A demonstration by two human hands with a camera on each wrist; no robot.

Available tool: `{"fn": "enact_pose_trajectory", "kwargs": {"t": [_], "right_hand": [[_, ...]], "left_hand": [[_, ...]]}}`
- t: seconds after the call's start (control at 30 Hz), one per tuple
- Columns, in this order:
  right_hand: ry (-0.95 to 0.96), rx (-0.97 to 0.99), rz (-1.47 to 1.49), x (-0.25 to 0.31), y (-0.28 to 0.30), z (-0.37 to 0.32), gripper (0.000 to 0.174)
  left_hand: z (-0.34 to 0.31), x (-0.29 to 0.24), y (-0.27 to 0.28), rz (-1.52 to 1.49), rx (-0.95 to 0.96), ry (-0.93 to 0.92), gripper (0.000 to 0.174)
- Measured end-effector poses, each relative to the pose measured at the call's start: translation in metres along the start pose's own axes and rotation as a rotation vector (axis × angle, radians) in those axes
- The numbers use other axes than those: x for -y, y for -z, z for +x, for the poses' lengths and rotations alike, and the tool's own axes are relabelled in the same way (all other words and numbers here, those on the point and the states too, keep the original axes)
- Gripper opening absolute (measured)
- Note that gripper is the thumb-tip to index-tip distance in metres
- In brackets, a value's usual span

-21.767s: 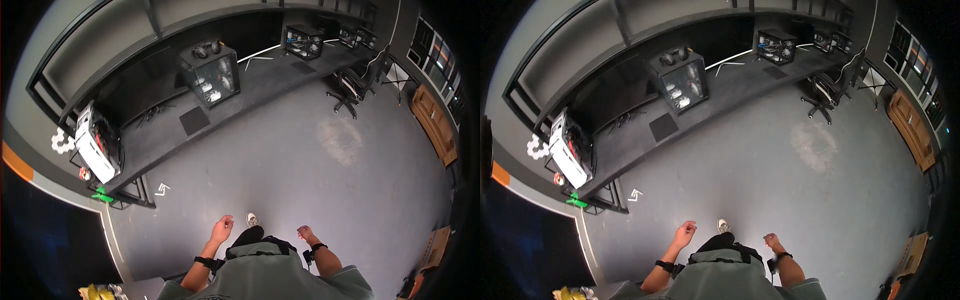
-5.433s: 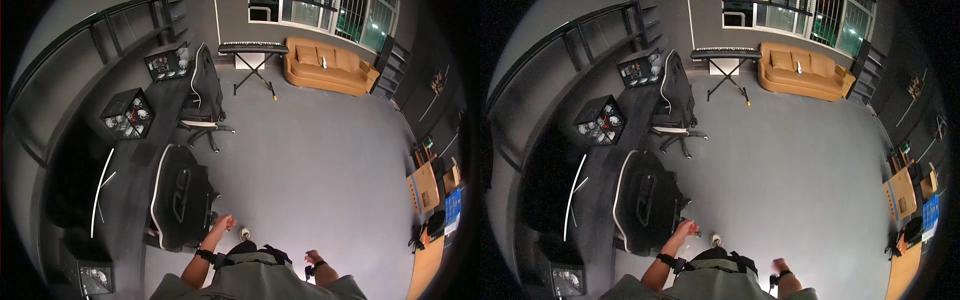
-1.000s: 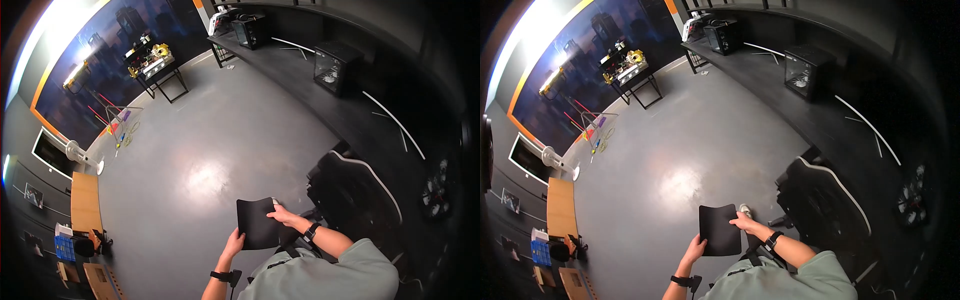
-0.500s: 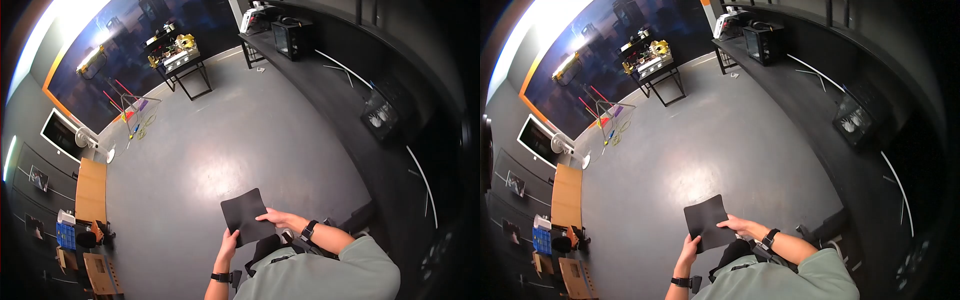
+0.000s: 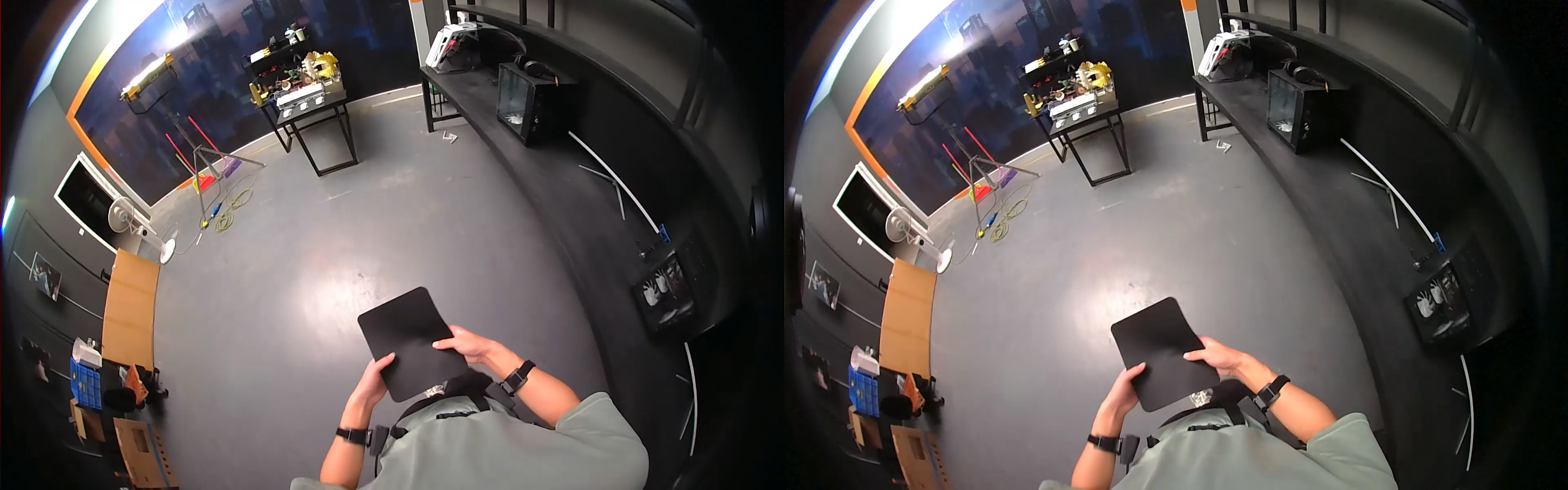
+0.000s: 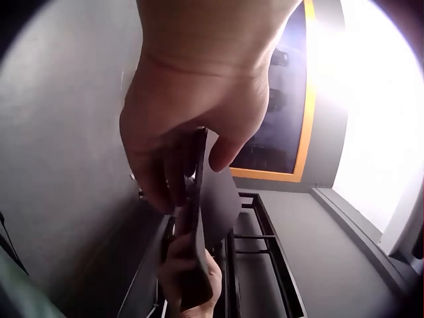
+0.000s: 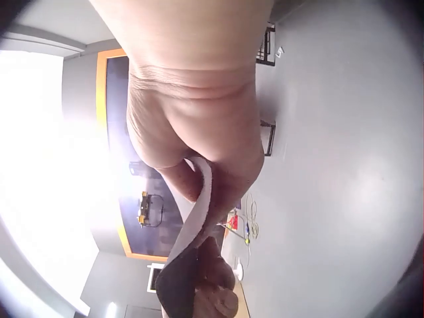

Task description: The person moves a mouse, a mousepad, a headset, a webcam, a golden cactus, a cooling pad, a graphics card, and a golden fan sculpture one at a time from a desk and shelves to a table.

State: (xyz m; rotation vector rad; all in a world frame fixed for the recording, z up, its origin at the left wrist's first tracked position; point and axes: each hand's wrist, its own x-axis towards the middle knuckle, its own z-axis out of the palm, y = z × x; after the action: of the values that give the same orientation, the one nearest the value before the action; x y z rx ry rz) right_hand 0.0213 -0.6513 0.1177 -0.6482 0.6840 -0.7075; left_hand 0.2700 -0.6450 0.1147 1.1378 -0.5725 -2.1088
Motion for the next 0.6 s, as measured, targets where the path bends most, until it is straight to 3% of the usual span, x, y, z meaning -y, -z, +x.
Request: {"fn": "enact_pose_trajectory", "kwargs": {"t": [0.07,0.13,0.27,0.4,0.53,0.6], "right_hand": [[0.013,-0.014,0.014,0.028,0.018,0.025,0.047],[0.087,-0.118,-0.035,0.052,0.043,0.053,0.046],[0.095,-0.141,-0.017,0.097,0.100,0.120,0.048],[0.143,-0.155,-0.066,0.160,0.141,0.187,0.051],[0.054,-0.087,-0.044,0.240,0.165,0.254,0.053],[0.018,-0.117,-0.087,0.270,0.180,0.291,0.047]], "left_hand": [[0.041,-0.030,-0.008,0.032,0.009,0.078,0.036],[0.090,-0.054,-0.024,0.205,-0.082,-0.041,0.034],[0.186,-0.106,-0.029,0.307,-0.119,-0.061,0.034],[0.275,-0.162,-0.028,0.262,-0.159,-0.111,0.036],[0.333,-0.238,-0.047,0.258,-0.211,-0.100,0.037],[0.357,-0.270,-0.049,0.208,-0.215,-0.190,0.035]]}}
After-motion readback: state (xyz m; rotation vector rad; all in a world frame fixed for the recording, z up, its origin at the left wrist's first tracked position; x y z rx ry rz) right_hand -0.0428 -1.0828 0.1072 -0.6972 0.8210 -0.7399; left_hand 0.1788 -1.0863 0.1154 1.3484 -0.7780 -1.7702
